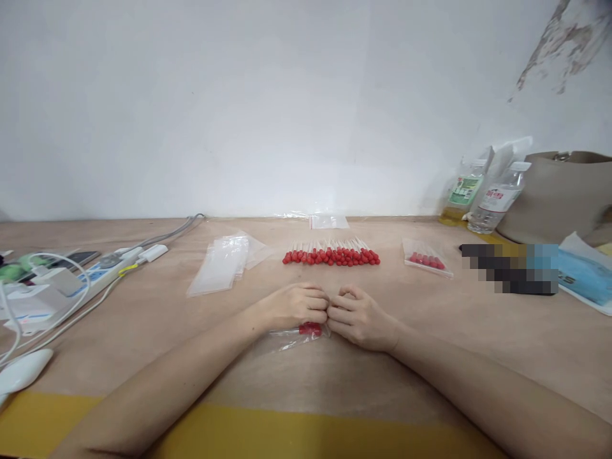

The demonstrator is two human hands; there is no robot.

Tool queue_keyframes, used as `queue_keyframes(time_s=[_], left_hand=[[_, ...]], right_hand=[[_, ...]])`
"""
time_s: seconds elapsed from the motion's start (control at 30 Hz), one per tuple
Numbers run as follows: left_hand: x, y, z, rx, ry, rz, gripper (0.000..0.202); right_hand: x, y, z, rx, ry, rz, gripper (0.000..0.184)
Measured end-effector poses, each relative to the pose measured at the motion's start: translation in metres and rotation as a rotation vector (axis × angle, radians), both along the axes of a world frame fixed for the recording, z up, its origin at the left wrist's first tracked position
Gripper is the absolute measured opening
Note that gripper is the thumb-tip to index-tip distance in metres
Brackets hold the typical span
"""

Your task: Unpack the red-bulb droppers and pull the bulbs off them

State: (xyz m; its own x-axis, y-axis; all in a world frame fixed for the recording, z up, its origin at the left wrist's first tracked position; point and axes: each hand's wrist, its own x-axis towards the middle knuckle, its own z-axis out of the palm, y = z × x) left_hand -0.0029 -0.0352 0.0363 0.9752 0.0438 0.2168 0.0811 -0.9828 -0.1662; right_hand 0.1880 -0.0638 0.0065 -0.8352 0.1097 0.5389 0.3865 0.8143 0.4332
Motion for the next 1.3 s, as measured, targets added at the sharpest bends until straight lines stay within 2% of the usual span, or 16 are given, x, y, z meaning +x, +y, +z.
queue_keyframes(time_s=[0.13, 0.27, 0.4, 0.57, 0.67, 0.8, 0.87, 0.93, 1.03, 1.13, 1.3], left_hand=[[-0.002, 0.0, 0.007, 0.054, 0.04, 0.008, 0.029], [-0.008, 0.0, 0.017, 0.096, 0.041, 0.043, 0.027], [-0.016, 0.002, 0.027, 0.188, -0.025, 0.059, 0.023], [-0.022, 0.006, 0.033, 0.296, -0.103, 0.076, 0.019], [-0.021, 0.0, 0.028, 0.178, -0.179, 0.189, 0.018], [-0.024, -0.019, 0.013, -0.205, -0.264, 0.434, 0.027], [-0.03, -0.028, 0.004, -0.373, -0.232, 0.473, 0.037], [-0.036, -0.031, -0.006, -0.469, -0.216, 0.502, 0.044], [-0.041, -0.025, -0.017, -0.534, -0.255, 0.58, 0.048], [-0.037, -0.015, -0.024, -0.548, -0.309, 0.594, 0.047], [-0.03, -0.007, -0.028, -0.552, -0.417, 0.571, 0.043]], right_hand=[[0.002, 0.005, 0.0, -0.068, -0.039, 0.012, 0.029], [0.006, 0.006, 0.001, -0.234, 0.014, 0.005, 0.021], [0.009, 0.001, 0.005, -0.482, 0.105, -0.051, 0.01], [0.007, 0.001, 0.007, -0.811, 0.342, -0.173, 0.023], [0.003, 0.005, 0.002, -0.95, 0.447, -0.178, 0.029], [0.001, 0.008, -0.003, -1.149, 0.506, -0.137, 0.028], [0.002, 0.01, -0.004, -1.222, 0.498, -0.118, 0.03], [0.002, 0.011, -0.004, -1.271, 0.481, -0.119, 0.033], [0.002, 0.015, -0.003, -1.33, 0.456, -0.151, 0.037], [0.002, 0.019, -0.004, -1.351, 0.502, -0.18, 0.041], [0.002, 0.021, -0.007, -1.218, 0.594, -0.234, 0.046]])
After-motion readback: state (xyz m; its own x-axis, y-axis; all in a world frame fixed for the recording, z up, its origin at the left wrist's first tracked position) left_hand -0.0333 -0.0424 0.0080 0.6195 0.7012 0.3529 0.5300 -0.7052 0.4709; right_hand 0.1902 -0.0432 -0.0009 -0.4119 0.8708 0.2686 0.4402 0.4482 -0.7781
